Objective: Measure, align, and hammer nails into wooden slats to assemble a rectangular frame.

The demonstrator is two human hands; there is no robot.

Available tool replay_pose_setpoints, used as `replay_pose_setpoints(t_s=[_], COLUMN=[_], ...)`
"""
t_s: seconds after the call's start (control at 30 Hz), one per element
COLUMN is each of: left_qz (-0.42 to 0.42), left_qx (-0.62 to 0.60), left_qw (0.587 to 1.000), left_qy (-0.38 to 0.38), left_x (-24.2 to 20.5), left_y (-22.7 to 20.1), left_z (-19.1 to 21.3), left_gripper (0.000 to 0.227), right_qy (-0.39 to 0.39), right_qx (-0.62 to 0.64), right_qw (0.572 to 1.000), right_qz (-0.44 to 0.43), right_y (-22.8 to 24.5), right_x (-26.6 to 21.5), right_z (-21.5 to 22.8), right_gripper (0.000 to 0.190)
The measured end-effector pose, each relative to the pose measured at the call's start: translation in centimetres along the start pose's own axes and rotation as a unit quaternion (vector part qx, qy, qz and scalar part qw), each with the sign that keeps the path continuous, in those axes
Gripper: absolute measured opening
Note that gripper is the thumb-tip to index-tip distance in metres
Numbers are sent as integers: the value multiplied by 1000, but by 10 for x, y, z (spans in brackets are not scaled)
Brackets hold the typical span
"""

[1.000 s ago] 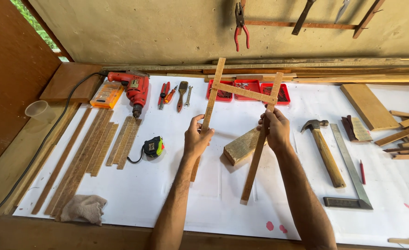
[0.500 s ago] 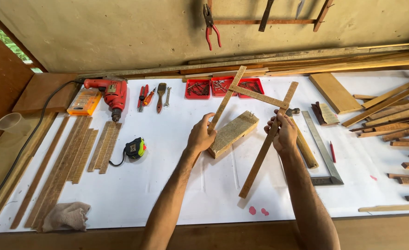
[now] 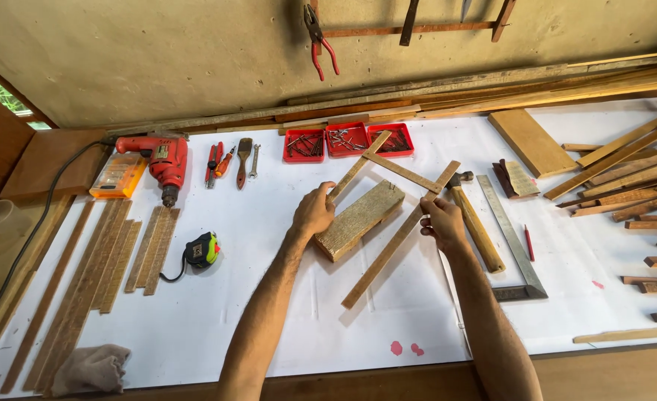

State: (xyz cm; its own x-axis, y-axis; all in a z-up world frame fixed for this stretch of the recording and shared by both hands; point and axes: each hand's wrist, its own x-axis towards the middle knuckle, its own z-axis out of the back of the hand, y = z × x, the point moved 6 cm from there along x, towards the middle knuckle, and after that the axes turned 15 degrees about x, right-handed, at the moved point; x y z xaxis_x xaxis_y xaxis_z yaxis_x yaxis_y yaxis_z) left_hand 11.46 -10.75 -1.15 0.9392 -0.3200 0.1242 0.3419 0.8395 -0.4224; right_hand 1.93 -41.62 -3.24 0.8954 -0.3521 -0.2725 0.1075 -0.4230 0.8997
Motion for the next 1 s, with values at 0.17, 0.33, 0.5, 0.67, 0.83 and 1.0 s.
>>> replay_pose_setpoints(t_s=[0.17, 0.33, 0.5, 0.67, 0.83, 1.0], left_qz=[-11, -6, -12, -50, -51, 96], left_qx=[21, 77, 108, 167, 128, 103], left_qw=[1000, 997, 994, 983, 990, 986], left_qy=[-1, -7, 30, 58, -9, -85], left_x=[13, 6, -23, -35, -57, -80], left_y=[15, 6, -41, -47, -50, -15], left_z=[-14, -8, 13, -21, 19, 95], left_gripper=[50, 47, 70, 99, 94, 77], right_qy=[5, -13, 6, 11, 20, 3], right_qx=[-65, -110, -69, -41, -18, -120], right_qw=[997, 993, 998, 999, 1000, 993], right_qz=[29, 28, -4, 12, 1, -17], right_y=[-3, -4, -13, -25, -27, -20], right_x=[4, 2, 4, 13, -3, -23], right_z=[0, 0, -1, 3, -7, -19], right_gripper=[35, 39, 40, 39, 37, 35])
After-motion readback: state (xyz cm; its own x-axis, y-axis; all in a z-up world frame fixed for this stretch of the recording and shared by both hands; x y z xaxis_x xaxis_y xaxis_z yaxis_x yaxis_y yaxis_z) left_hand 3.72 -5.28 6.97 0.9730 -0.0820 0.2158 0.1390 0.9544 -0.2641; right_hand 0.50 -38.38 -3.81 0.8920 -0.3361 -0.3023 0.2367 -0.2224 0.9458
